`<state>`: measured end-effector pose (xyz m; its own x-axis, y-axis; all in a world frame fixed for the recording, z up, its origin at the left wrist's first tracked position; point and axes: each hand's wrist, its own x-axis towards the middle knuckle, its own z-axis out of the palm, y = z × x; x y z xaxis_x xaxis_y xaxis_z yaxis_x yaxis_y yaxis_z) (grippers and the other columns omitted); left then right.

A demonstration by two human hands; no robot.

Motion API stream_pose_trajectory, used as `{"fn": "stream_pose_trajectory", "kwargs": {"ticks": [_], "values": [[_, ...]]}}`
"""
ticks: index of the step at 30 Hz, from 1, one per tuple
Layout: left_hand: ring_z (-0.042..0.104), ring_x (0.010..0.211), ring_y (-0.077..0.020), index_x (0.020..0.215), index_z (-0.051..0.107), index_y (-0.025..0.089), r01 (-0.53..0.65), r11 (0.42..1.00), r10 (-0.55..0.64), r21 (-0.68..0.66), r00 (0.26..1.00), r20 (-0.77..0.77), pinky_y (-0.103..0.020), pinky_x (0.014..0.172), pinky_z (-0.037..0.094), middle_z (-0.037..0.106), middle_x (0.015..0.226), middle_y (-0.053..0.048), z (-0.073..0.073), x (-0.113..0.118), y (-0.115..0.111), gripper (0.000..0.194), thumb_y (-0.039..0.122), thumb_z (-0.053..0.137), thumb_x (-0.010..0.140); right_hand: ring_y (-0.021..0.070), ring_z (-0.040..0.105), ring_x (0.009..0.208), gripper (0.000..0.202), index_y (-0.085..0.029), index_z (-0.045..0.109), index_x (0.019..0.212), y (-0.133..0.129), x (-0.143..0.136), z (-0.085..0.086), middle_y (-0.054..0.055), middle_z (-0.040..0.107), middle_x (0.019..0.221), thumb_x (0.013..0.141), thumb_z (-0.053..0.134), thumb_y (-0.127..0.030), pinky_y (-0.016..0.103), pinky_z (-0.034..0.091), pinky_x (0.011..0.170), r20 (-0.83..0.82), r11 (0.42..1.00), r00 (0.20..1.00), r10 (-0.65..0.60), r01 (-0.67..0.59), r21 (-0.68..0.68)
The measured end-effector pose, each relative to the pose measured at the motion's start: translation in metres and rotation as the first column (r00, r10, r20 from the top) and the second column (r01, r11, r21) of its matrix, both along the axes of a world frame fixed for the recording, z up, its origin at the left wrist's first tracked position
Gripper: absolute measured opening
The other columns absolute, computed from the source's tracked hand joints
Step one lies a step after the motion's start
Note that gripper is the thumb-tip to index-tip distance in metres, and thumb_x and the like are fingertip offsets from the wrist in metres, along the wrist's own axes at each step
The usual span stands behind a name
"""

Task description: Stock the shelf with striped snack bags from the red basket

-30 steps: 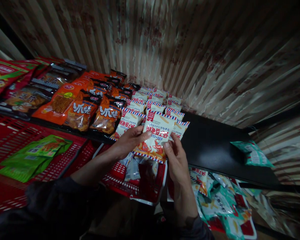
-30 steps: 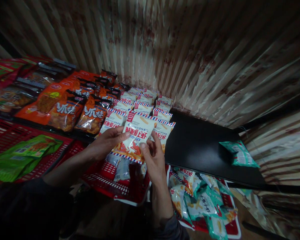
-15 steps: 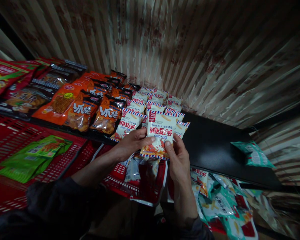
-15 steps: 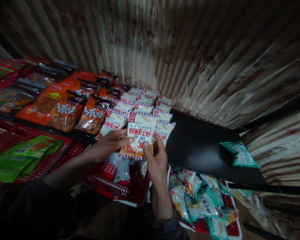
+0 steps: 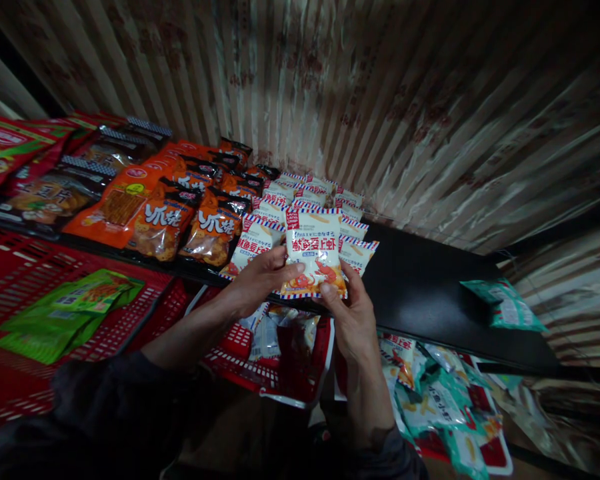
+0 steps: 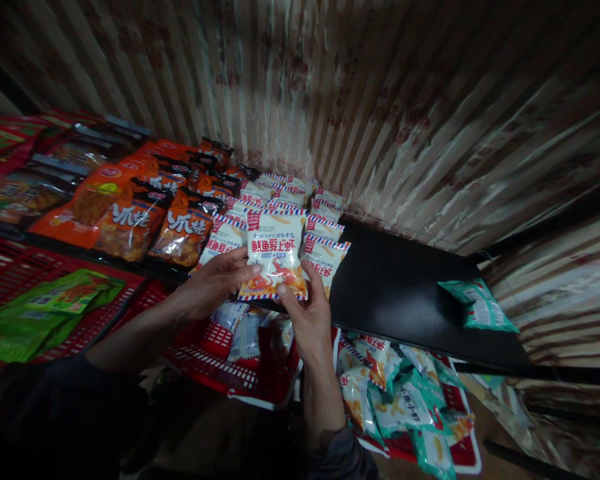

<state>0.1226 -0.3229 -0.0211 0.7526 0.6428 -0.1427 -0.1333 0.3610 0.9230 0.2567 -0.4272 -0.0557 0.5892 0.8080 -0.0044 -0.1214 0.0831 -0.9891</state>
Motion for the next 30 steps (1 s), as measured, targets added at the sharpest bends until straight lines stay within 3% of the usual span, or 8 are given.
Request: {"fn": "stream_pose_trajectory", "kwargs": {"ticks": [6,15,21,30], "values": [[0.068,0.096,-0.0254,0.118,0.059,0.016,-0.034,0.999,0.034,-0.020,0.999,-0.019,-0.038,0.083,0.052,0.073,0.102,-0.010,0.000,0.001,-0.002,0.051,0.042,0.071,0.075,0.0244,0.061,0.112,0.079,-0.027,0.046,0.138,0.002,-0.003,0.000,0.006,0.064,0.125,0.068,0.080,-0.035,0.043,0.051,0.095,-0.001,0.998,0.999,0.037,-0.037,0.047],[0.067,0.099,-0.0257,0.118,0.059,0.017,-0.046,0.997,0.047,-0.062,0.999,0.020,-0.039,0.086,0.052,0.073,0.105,-0.010,-0.005,0.001,-0.001,0.050,0.036,0.073,0.074,0.0252,0.056,0.121,0.081,-0.027,0.042,0.142,-0.002,-0.001,0.000,0.007,0.053,0.141,0.071,0.079,-0.034,0.046,0.044,0.105,0.013,0.995,0.995,0.094,-0.095,0.023],[0.065,0.107,-0.0289,0.123,0.058,0.017,-0.058,0.998,0.060,-0.040,0.997,0.055,-0.044,0.095,0.048,0.072,0.109,-0.010,-0.003,0.001,-0.003,0.056,0.039,0.072,0.074,0.0245,0.050,0.129,0.068,-0.026,0.042,0.142,-0.005,0.000,0.008,0.007,0.053,0.142,0.082,0.069,-0.040,0.044,0.040,0.109,0.069,0.991,0.989,0.128,-0.130,0.023],[0.062,0.114,-0.0294,0.118,0.061,0.020,0.021,0.997,-0.021,0.068,1.000,-0.003,-0.046,0.096,0.048,0.071,0.115,-0.007,0.001,0.007,-0.009,0.045,0.035,0.069,0.075,0.0266,0.053,0.126,0.062,-0.020,0.050,0.135,-0.006,0.007,0.012,0.009,0.057,0.137,0.082,0.064,-0.047,0.045,0.042,0.107,0.247,0.998,0.969,-0.024,0.038,-0.053]]}}
